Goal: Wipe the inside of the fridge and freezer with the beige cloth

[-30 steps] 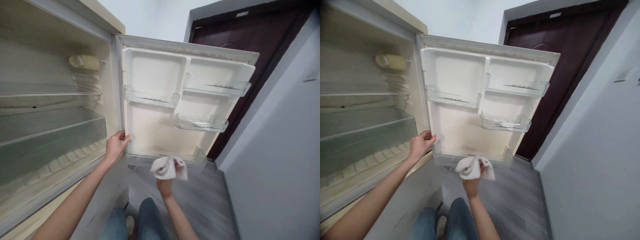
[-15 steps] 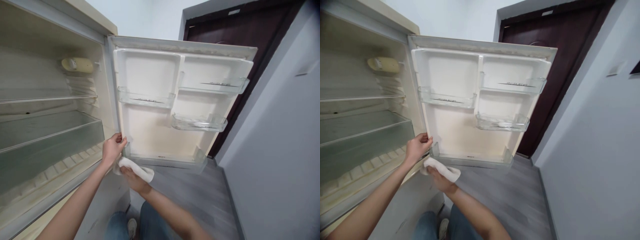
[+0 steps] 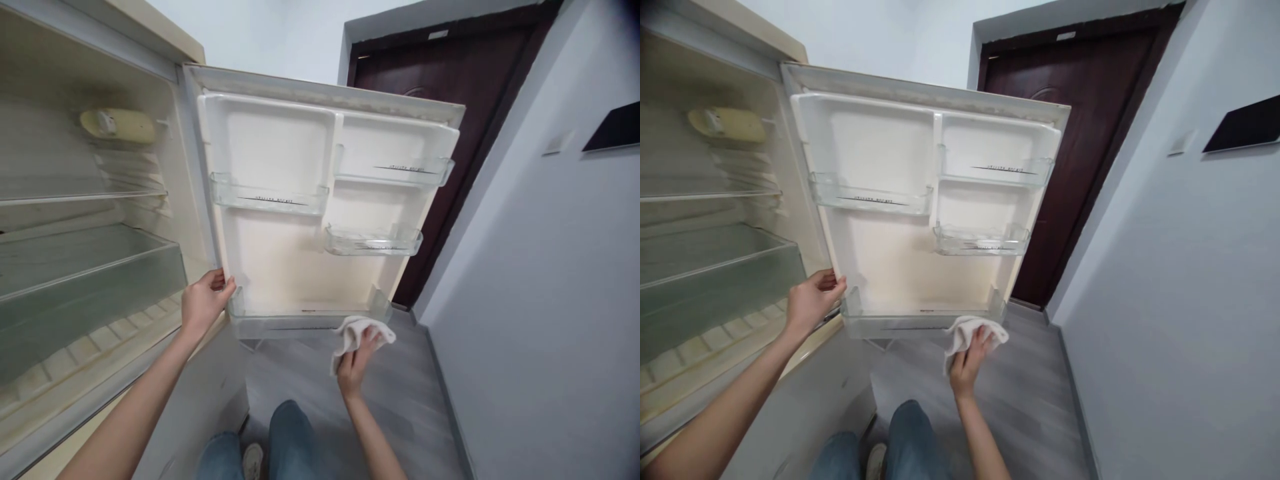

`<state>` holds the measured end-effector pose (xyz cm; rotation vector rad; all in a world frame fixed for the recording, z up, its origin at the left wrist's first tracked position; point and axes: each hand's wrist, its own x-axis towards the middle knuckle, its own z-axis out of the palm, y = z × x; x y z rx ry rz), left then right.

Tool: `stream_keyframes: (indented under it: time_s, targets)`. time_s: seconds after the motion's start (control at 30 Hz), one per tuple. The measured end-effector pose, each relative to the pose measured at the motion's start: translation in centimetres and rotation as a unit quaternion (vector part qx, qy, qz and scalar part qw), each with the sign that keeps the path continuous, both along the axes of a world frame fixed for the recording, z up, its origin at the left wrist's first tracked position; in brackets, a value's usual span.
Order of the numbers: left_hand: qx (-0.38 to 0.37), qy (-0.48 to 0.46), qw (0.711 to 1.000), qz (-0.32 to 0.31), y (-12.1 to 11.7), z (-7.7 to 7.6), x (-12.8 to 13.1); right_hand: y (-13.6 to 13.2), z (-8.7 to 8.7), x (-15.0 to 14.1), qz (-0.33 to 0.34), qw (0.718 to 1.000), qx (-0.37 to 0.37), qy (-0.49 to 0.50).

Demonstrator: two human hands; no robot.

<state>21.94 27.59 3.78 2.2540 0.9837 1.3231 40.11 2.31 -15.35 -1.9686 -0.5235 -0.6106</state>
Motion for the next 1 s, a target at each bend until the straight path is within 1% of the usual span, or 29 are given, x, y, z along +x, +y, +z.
stream_keyframes:
  time_s: [0.03, 0.07, 0.1, 0.17, 0.23, 0.3, 0.33, 0.4, 0.43, 0.47, 0.5, 0.53, 0.57, 0.63, 0.67, 0.7, 0.73, 0.77, 0.8, 0.87, 0.93, 1.0]
  targets:
    - [0.0, -0.001, 1.0, 0.003, 0.0, 0.0, 0.1, -0.2, 1.2, 0.9, -0.029, 0.997, 0.053, 0.041]
    - [0.0, -0.001, 1.0, 0.006, -0.1, 0.0, 0.1, -0.3, 2.5, 1.8, -0.04, 0.992, 0.09, 0.081]
    - [0.001, 0.001, 1.0, 0.01, -0.1, 0.0, 0.2, -0.3, 3.8, 2.8, -0.033, 0.986, 0.112, 0.117]
    - [0.003, 0.004, 1.0, 0.016, -0.2, 0.0, 0.3, -0.2, 6.0, 4.6, 0.015, 0.98, 0.12, 0.159]
    - [0.003, 0.006, 1.0, 0.018, -0.2, 0.0, 0.4, -0.1, 7.4, 5.6, 0.087, 0.975, 0.105, 0.175]
    - [0.0, 0.008, 1.0, 0.016, -0.3, 0.0, 0.4, 0.1, 8.2, 5.5, 0.163, 0.967, 0.064, 0.183]
    - [0.0, 0.009, 1.0, 0.014, -0.4, 0.0, 0.4, 0.3, 8.4, 5.0, 0.202, 0.961, 0.033, 0.189]
    - [-0.001, 0.01, 1.0, 0.014, -0.6, 0.1, 0.4, 1.3, 8.6, 3.1, 0.275, 0.938, -0.022, 0.211]
    - [-0.002, 0.008, 1.0, 0.015, -0.7, 0.1, 0.5, 2.0, 8.6, 1.9, 0.306, 0.923, -0.028, 0.23]
    - [-0.006, 0.004, 1.0, 0.016, -0.8, 0.1, 0.5, 3.0, 8.6, 0.5, 0.338, 0.906, -0.012, 0.254]
    - [-0.009, 0.0, 1.0, 0.018, -0.9, 0.0, 0.5, 4.0, 8.5, -0.9, 0.372, 0.884, 0.031, 0.283]
    - [-0.012, -0.006, 1.0, 0.018, -0.9, -0.1, 0.6, 5.3, 8.3, -2.3, 0.406, 0.852, 0.097, 0.315]
    - [-0.017, -0.018, 1.0, 0.015, -1.0, -0.2, 0.6, 6.5, 8.1, -3.7, 0.437, 0.81, 0.176, 0.351]
    - [-0.034, -0.047, 0.998, -0.007, -0.9, -0.4, 0.7, 9.1, 7.7, -6.3, 0.486, 0.695, 0.323, 0.42]
    - [-0.045, -0.062, 0.997, -0.025, -0.8, -0.6, 0.6, 10.3, 7.5, -7.5, 0.502, 0.638, 0.37, 0.451]
    - [-0.057, -0.076, 0.994, -0.045, -0.7, -0.7, 0.5, 11.4, 7.3, -8.6, 0.514, 0.592, 0.396, 0.478]
    - [-0.068, -0.086, 0.992, -0.063, -0.7, -0.9, 0.3, 12.5, 7.2, -9.6, 0.523, 0.56, 0.406, 0.498]
    - [-0.074, -0.091, 0.99, -0.078, -0.6, -1.1, 0.0, 13.5, 7.2, -10.6, 0.528, 0.539, 0.407, 0.515]
    - [-0.084, -0.102, 0.987, -0.091, -0.6, -1.3, -0.4, 14.4, 7.2, -11.5, 0.533, 0.526, 0.402, 0.527]
    - [-0.121, -0.148, 0.975, -0.111, -0.6, -2.1, -1.6, 16.0, 7.3, -13.2, 0.549, 0.51, 0.379, 0.543]
    - [-0.166, -0.208, 0.958, -0.109, -0.5, -3.3, -3.1, 17.0, 7.5, -15.0, 0.573, 0.509, 0.334, 0.548]
    - [-0.203, -0.262, 0.94, -0.078, -0.4, -5.0, -5.0, 17.2, 7.9, -16.8, 0.598, 0.522, 0.269, 0.546]
